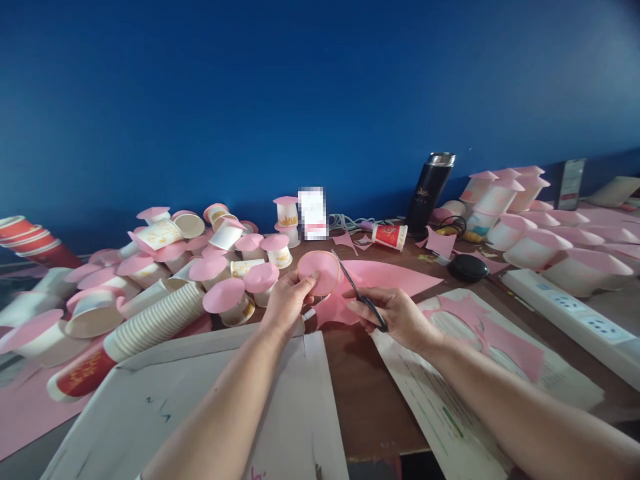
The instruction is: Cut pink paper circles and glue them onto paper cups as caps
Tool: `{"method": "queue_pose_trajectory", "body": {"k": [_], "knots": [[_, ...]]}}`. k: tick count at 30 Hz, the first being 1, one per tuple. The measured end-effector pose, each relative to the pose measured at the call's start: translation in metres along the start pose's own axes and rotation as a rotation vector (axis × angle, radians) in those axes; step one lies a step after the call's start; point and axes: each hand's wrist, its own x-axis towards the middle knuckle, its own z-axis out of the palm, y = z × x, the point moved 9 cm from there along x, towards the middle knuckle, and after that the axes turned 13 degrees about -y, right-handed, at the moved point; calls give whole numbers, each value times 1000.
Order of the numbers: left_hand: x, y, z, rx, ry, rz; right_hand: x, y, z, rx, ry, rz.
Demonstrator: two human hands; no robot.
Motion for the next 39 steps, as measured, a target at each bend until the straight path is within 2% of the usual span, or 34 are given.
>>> {"method": "queue_pose_trajectory", "body": {"k": [9, 39], "knots": [[1, 0, -3, 128, -38, 7, 0, -3, 1, 50, -7, 4], [1, 0, -4, -10, 6, 21, -1, 0, -3, -49, 3, 28]]}}
